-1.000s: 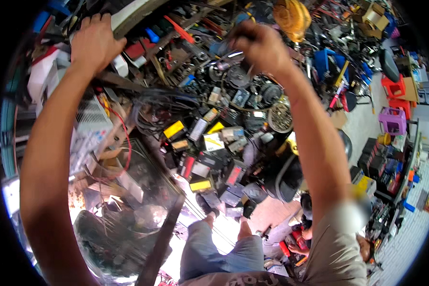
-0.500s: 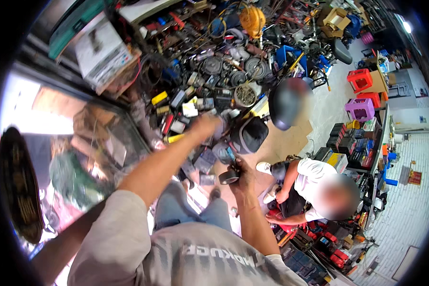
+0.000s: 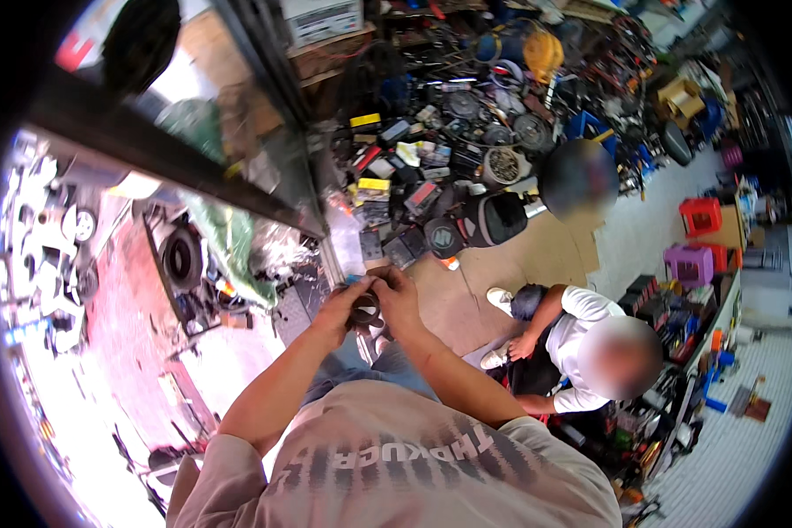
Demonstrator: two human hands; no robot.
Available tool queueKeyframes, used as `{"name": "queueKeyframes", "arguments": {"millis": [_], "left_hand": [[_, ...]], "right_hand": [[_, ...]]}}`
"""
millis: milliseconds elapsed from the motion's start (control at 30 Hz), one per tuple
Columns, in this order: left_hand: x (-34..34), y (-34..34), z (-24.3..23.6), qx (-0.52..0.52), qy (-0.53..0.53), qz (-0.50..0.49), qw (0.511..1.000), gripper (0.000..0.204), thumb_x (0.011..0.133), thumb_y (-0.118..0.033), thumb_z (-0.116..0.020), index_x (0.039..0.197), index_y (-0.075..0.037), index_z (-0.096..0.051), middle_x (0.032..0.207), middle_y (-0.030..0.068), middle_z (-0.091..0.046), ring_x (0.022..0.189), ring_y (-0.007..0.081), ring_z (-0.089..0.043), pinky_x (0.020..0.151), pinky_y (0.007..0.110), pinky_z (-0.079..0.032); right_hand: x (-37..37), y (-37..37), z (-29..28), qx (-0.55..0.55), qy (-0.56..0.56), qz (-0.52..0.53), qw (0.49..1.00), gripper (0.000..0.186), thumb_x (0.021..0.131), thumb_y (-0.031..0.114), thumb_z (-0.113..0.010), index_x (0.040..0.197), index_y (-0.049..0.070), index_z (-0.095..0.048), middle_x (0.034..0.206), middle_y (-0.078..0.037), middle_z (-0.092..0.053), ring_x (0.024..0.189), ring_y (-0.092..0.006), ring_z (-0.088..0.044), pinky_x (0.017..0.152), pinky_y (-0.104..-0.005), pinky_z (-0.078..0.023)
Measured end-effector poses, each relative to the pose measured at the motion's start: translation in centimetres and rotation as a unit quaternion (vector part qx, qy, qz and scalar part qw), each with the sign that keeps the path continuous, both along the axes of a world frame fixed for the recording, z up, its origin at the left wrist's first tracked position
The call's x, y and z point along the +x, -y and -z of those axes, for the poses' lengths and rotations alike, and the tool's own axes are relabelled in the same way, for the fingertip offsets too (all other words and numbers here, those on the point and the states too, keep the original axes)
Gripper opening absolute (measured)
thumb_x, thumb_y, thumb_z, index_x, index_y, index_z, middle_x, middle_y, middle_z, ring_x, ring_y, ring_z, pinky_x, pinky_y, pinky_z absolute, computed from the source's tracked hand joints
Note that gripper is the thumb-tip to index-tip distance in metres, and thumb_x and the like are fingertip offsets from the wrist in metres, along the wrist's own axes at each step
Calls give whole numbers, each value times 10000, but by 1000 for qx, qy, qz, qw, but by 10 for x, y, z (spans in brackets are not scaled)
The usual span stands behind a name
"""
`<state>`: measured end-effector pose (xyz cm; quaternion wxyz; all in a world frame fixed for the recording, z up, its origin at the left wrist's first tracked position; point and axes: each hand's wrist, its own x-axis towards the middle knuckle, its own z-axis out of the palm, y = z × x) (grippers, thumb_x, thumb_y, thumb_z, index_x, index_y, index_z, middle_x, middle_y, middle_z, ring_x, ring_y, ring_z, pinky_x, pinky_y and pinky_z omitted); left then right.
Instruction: The person works on a red bicycle in a cluttered workshop, handling the handlebar stem and a black control unit. They use pliers to strip wires and connect them to a circuit board, then attach the unit to the handlebar stem.
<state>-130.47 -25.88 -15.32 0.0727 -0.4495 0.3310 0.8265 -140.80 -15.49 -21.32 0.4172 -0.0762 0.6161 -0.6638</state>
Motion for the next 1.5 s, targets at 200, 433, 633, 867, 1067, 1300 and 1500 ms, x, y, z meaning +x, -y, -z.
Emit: {"name": "queueKeyframes", "arguments": {"millis": [200, 433, 633, 867, 1067, 1300, 1500], "left_hand": [[155, -21, 3, 94, -20, -237, 967, 686, 979, -701, -515, 1187, -58, -629, 1050, 121, -700, 865, 300, -707, 815, 491, -561], [325, -54, 21, -21, 36, -390, 920, 477, 1017, -481, -597, 1127, -26, -686, 980, 111, -690, 757, 235, -680, 513, 369, -509], [498, -63, 13, -98, 82, -507, 853, 548, 1020, -482, -573, 1228, 21, -646, 1085, 164, -671, 841, 263, -696, 532, 408, -594], [648, -66, 16, -51, 80, -624, 776, 637, 1026, -560, -529, 1319, 5, -500, 1143, 200, -658, 795, 283, -725, 570, 430, -604], [756, -96, 37, -259, 363, -559, 699, 506, 951, -379, -703, 1272, 0, -610, 1130, 175, -706, 936, 266, -717, 755, 376, -578], [1015, -36, -102, -461, 807, -214, 302, 327, 987, -150, -677, 1275, 3, -641, 1325, 162, -642, 1236, 350, -579, 1049, 441, -435], [1138, -138, -89, -229, 883, -89, 400, 377, 1074, -238, -520, 1376, -35, -617, 1346, 173, -656, 1239, 357, -616, 1037, 431, -479]], "right_hand": [[85, 6, -37, -11, -67, -215, 974, 187, 919, 126, -760, 1036, -2, -689, 894, -55, -709, 837, -110, -643, 750, -281, -522], [252, 24, -44, 56, -288, -497, 817, 266, 884, 163, -810, 1019, -9, -658, 871, -103, -745, 758, -159, -701, 698, -328, -566], [425, 72, -17, -39, -237, -651, 720, 366, 940, 221, -755, 1201, -21, -670, 944, -115, -753, 855, -187, -708, 765, -335, -557], [594, 145, -20, 67, -93, -749, 653, 351, 946, 244, -716, 1190, -5, -675, 912, -55, -709, 718, -114, -644, 622, -265, -515], [680, 251, 88, 229, -51, -666, 708, 269, 923, 317, -744, 1052, 89, -683, 823, -40, -698, 582, -165, -639, 519, -316, -519], [762, 438, 316, 355, -130, -447, 811, 302, 921, 331, -751, 1084, 96, -652, 743, -37, -646, 510, -177, -601, 437, -324, -444], [861, 585, 472, 234, -432, -474, 730, 649, 815, 451, -804, 1175, -75, -682, 1149, -315, -704, 1183, -457, -639, 995, -470, -502]]}}
